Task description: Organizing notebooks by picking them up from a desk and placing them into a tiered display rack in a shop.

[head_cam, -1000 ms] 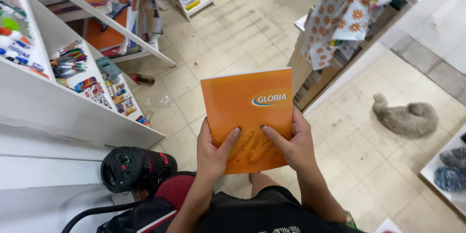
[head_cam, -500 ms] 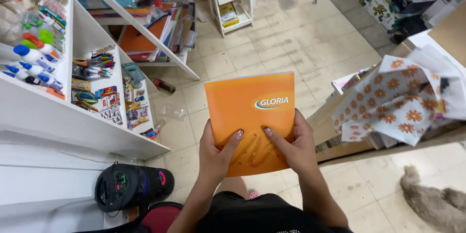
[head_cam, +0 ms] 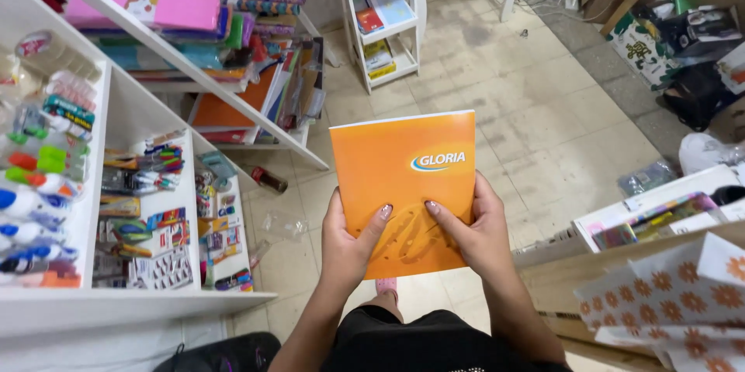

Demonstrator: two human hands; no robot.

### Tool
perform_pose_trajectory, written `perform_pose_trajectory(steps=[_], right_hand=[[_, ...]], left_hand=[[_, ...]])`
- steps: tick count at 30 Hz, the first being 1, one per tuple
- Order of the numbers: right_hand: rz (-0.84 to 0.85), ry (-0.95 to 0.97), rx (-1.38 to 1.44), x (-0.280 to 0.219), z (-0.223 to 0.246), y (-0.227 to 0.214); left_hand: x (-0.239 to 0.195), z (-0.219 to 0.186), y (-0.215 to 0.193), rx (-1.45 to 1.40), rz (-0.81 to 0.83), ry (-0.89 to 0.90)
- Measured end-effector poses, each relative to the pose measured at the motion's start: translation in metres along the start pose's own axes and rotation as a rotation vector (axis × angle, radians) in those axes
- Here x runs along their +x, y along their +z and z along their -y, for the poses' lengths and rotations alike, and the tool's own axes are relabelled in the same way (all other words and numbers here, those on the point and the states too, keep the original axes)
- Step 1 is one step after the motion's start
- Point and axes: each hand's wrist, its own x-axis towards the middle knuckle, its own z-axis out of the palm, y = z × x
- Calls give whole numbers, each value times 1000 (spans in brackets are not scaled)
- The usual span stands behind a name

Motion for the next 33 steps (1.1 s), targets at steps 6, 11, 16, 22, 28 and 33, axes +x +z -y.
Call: perform_pose_trajectory(steps=[6,11,16,22,28,33], right_hand=[[-65,-18,16,108,-6,28],[-108,15,17,184,-18,33],[-141,19,22,266,-42,23],[-115,2,32,377,-58,8],[-74,-13,33,497,-62,-14],[-3,86,36,580,-67,-28]], left_hand=[[117,-20,-4,61,33,-18],[198,-18,1,87,86,-70],[283,-3,19,76,119,-87],[389,14,48,51,98,-17],[501,10,91,58,70,15],[573,8,124,129,-89,-88]])
